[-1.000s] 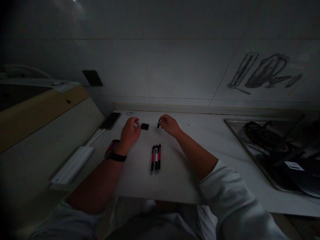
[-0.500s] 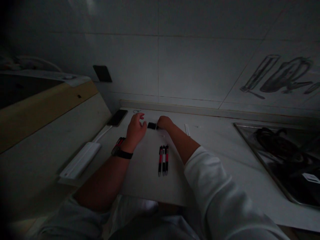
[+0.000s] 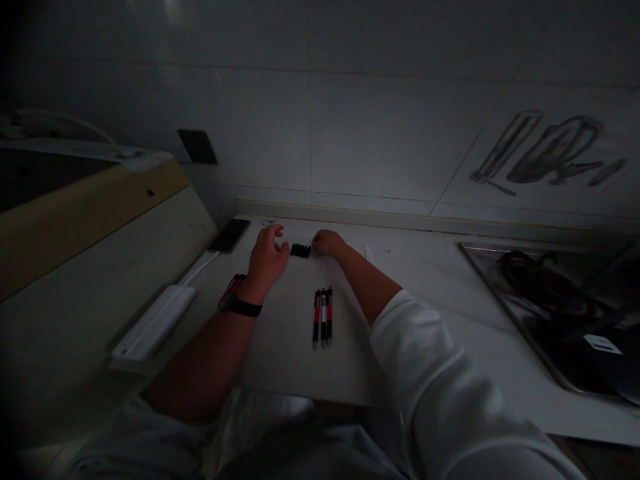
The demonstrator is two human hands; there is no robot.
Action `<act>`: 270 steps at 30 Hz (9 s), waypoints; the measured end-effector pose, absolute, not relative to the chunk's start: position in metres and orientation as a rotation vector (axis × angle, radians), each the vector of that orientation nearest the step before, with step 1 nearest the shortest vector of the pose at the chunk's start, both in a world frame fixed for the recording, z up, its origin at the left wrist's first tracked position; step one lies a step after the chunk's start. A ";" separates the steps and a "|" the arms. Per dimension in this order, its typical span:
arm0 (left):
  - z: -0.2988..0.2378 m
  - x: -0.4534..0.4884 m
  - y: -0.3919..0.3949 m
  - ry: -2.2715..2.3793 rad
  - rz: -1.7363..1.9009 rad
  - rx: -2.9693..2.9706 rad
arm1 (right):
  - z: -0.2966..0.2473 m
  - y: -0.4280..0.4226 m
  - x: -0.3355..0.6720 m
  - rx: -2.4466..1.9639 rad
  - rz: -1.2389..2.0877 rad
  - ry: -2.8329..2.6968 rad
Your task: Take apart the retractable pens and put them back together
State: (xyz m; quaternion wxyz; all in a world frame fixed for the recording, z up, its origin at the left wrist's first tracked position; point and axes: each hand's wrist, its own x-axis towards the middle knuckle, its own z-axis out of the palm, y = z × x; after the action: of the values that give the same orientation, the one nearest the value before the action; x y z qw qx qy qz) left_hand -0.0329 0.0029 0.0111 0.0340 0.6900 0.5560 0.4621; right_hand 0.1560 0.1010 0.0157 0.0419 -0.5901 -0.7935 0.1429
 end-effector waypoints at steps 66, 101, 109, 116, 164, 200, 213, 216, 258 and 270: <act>-0.001 -0.013 -0.008 1.330 1.041 2.375 | -0.033 0.056 0.420 -2.012 0.086 -1.849; -0.006 -0.007 -0.011 1.249 0.941 2.438 | 0.018 -0.064 0.245 -1.034 0.653 -2.708; -0.009 -0.008 -0.010 1.242 0.929 2.435 | 0.021 -0.063 0.249 -1.095 0.557 -2.765; -0.008 -0.007 -0.011 1.241 0.911 2.415 | 0.021 -0.069 0.248 -1.563 0.255 -2.690; -0.002 -0.005 -0.007 1.036 1.089 2.447 | 0.006 -0.035 0.273 -1.305 0.283 -2.002; -0.001 -0.008 -0.009 1.160 1.192 2.503 | 0.003 -0.034 0.271 -1.341 0.582 -1.967; -0.002 -0.007 -0.010 1.172 1.140 2.500 | -0.001 -0.032 0.272 -1.350 0.622 -2.083; -0.001 -0.007 -0.010 1.172 1.139 2.496 | -0.003 -0.031 0.272 -1.353 0.642 -2.022; -0.001 -0.012 -0.005 1.314 1.028 2.245 | -0.001 -0.024 0.284 -1.461 0.333 -1.955; 0.043 -0.053 -0.001 1.324 1.288 1.877 | 0.001 -0.024 0.284 -1.475 0.298 -1.995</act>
State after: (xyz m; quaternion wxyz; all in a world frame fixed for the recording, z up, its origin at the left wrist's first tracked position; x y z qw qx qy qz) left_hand -0.0531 -0.0013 0.0428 0.2512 0.6900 0.4865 0.4735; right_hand 0.2843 -0.0242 0.0006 0.3158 -0.5599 -0.7576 0.1133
